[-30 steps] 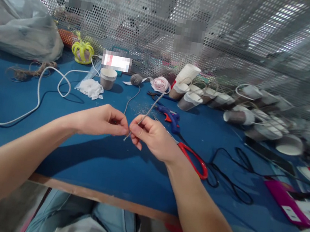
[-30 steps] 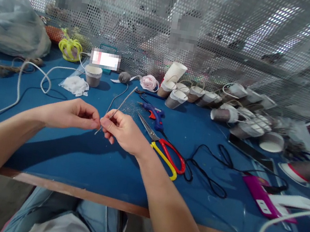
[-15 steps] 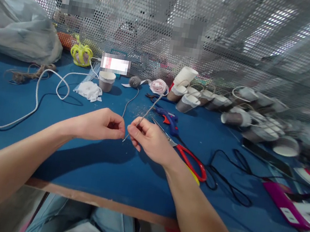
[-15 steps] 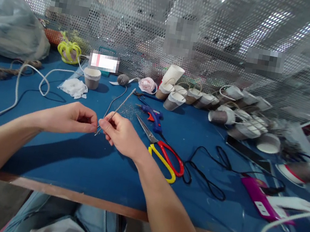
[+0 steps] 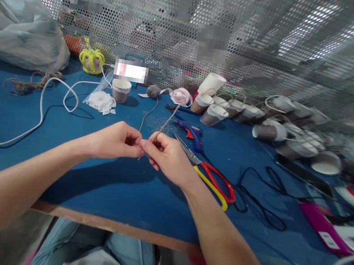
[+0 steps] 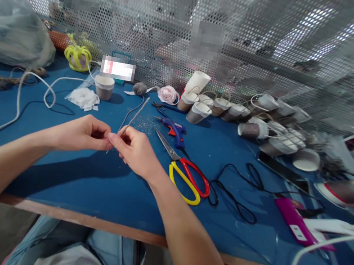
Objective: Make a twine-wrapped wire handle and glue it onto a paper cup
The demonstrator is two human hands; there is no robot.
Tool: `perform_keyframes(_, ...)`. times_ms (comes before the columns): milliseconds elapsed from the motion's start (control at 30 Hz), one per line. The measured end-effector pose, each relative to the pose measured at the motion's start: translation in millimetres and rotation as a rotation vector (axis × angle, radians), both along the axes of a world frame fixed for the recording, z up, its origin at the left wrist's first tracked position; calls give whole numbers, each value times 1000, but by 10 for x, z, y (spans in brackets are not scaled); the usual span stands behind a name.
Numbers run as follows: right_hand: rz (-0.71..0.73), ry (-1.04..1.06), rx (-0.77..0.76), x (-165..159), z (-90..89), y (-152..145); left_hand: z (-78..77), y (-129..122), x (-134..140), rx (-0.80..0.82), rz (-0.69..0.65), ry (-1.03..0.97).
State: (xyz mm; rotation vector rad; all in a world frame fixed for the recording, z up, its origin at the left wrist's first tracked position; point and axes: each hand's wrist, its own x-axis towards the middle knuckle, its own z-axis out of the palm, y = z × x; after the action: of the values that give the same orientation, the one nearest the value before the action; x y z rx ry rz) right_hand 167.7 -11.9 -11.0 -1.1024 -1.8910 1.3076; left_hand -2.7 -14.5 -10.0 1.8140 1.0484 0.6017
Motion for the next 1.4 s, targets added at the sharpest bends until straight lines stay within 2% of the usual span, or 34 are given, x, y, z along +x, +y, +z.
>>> perform_keyframes(200,129,86,-112,40,23,19,-17,29,-36,-40,-33,-71)
perform_keyframes(567,57,-2,-40,47,-5,45,53,44,-94,88,-93,113)
perform_keyframes(1067,33,-60,-1,20,-29,35,76,9,-67,101,-83,112)
perform_keyframes(1400,-22,-47,2,-14,-42,15,-14,24,-35,80,-36,67)
